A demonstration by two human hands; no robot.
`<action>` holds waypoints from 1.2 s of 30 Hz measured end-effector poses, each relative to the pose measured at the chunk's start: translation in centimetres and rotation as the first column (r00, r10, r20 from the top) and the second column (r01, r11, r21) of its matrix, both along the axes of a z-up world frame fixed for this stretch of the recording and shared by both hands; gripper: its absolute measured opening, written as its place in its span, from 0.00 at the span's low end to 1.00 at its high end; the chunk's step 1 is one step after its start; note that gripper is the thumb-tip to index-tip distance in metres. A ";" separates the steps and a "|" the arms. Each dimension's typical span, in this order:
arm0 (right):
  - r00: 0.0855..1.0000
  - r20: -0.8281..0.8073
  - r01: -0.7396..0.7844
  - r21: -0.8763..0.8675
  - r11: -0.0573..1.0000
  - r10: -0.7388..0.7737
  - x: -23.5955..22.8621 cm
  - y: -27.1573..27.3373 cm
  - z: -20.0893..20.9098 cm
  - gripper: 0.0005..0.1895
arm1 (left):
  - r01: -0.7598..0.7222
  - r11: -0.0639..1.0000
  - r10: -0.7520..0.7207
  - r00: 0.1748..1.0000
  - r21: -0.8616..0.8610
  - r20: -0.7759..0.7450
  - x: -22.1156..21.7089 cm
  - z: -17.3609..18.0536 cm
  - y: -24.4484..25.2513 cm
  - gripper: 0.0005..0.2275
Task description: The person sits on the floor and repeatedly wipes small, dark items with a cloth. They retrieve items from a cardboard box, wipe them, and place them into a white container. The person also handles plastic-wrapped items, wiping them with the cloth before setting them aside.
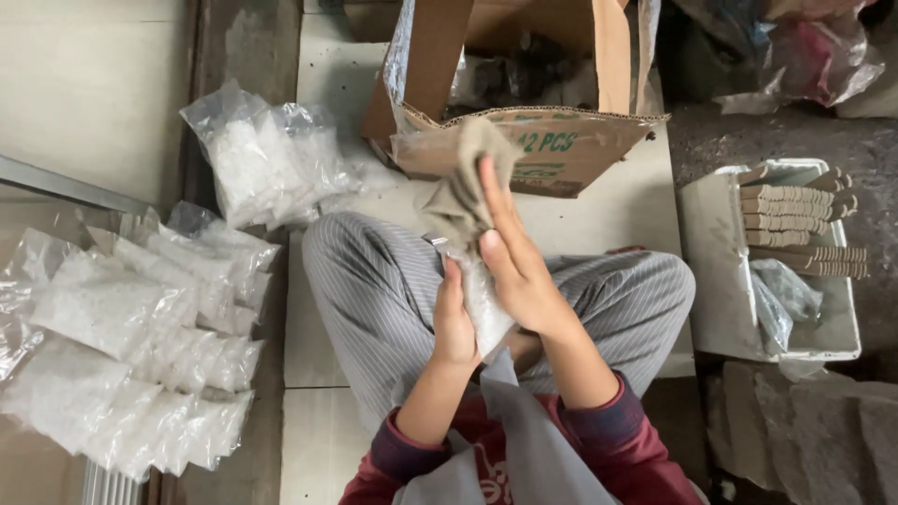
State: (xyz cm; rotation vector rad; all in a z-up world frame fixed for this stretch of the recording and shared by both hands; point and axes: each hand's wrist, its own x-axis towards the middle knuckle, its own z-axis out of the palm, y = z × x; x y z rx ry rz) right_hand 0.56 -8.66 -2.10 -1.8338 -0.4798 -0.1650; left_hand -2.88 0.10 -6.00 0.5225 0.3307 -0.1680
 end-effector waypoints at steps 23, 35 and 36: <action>0.937 -0.342 0.076 -0.008 0.997 -0.074 -3.1 6.5 -10.2 0.24 | -0.116 0.581 0.134 0.990 0.805 0.046 -1.4 -2.0 13.5 0.44; 0.919 -0.083 -0.393 -0.146 0.908 0.384 -2.8 25.5 1.7 0.29 | -0.397 0.003 0.566 0.757 0.918 0.325 -7.2 9.9 28.6 0.33; 0.915 -0.079 -0.404 -0.142 0.904 0.396 -2.5 26.9 1.9 0.29 | -0.398 -0.007 0.574 0.750 0.917 0.330 -7.1 9.5 30.4 0.33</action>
